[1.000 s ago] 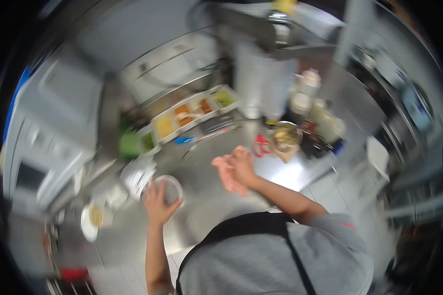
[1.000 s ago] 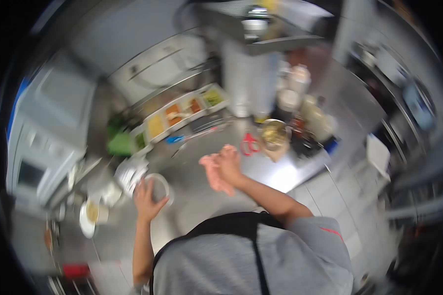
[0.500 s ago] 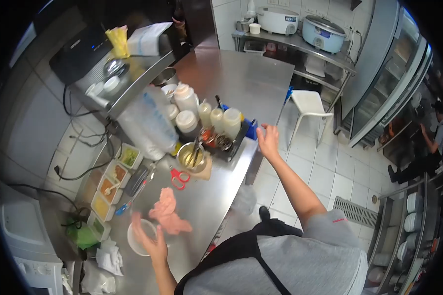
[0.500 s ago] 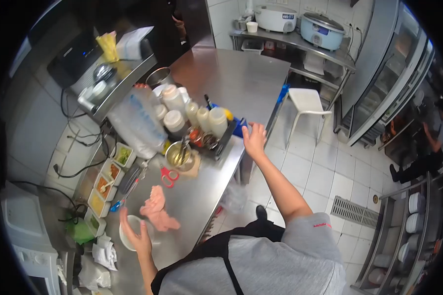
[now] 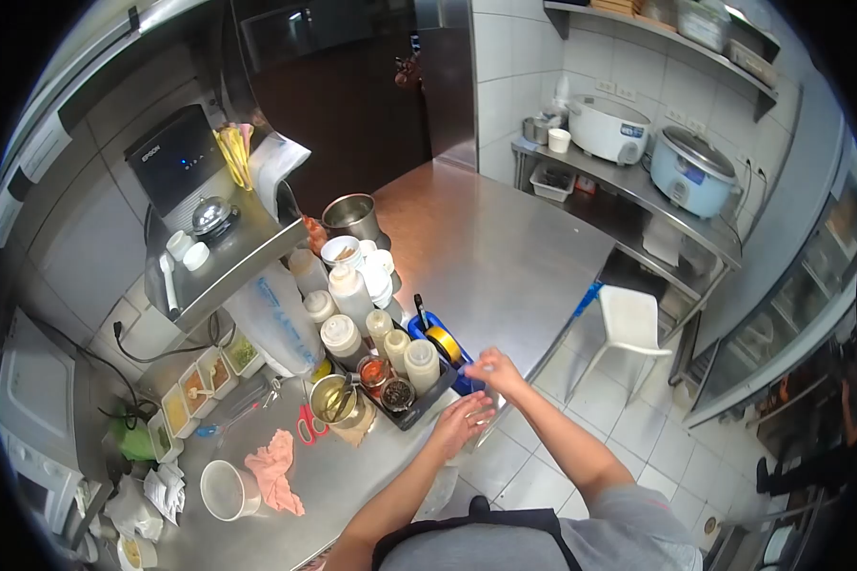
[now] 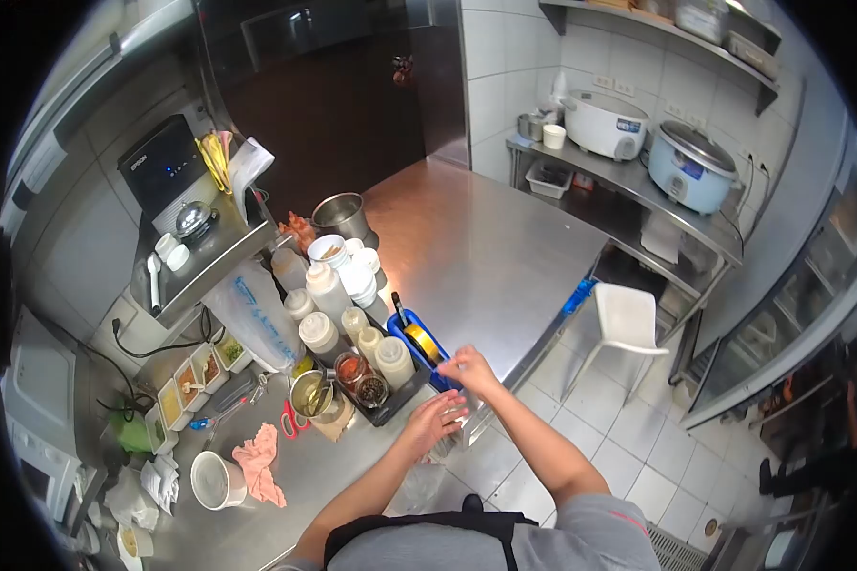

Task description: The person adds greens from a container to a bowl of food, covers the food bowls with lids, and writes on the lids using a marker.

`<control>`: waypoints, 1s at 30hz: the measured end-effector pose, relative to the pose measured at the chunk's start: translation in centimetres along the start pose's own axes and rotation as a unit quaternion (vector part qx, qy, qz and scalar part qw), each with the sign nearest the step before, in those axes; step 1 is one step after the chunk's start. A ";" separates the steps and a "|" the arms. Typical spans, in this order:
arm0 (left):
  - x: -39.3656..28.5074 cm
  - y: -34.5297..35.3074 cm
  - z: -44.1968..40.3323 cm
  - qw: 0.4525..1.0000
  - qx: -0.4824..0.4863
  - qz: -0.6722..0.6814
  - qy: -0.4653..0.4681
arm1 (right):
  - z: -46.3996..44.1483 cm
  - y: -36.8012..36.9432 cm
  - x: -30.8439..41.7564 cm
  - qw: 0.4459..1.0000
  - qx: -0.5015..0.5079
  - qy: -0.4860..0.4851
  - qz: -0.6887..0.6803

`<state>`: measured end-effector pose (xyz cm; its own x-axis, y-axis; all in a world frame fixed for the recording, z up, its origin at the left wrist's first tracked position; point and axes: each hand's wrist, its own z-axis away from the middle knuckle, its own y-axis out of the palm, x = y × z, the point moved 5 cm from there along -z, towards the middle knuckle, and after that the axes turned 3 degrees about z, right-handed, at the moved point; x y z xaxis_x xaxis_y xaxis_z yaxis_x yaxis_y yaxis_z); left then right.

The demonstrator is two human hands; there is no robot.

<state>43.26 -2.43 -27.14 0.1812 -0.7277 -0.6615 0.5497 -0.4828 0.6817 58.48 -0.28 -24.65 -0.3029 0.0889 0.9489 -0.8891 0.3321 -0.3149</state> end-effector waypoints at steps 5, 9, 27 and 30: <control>1.1 -0.5 -3.4 0.989 -0.050 0.141 0.019 | 10.2 -6.6 2.4 0.980 0.107 0.110 -0.130; 1.6 -0.8 -4.5 0.985 -0.079 0.152 0.031 | 17.6 -11.2 -1.0 0.941 0.129 0.254 -0.182; 3.1 -1.4 -6.2 0.961 -0.226 0.156 -0.014 | 19.7 -11.1 -6.3 0.934 0.155 0.290 -0.137; 3.7 -0.8 -7.0 0.969 -0.189 0.156 -0.033 | 20.5 -11.9 -7.0 0.948 0.137 0.284 -0.045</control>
<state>49.17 -1.30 -32.34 0.3406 -0.8453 -0.4117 0.7383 -0.0307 0.6738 64.17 -24.10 -27.96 -0.0576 0.5884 0.8065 -0.9819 0.1128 -0.1523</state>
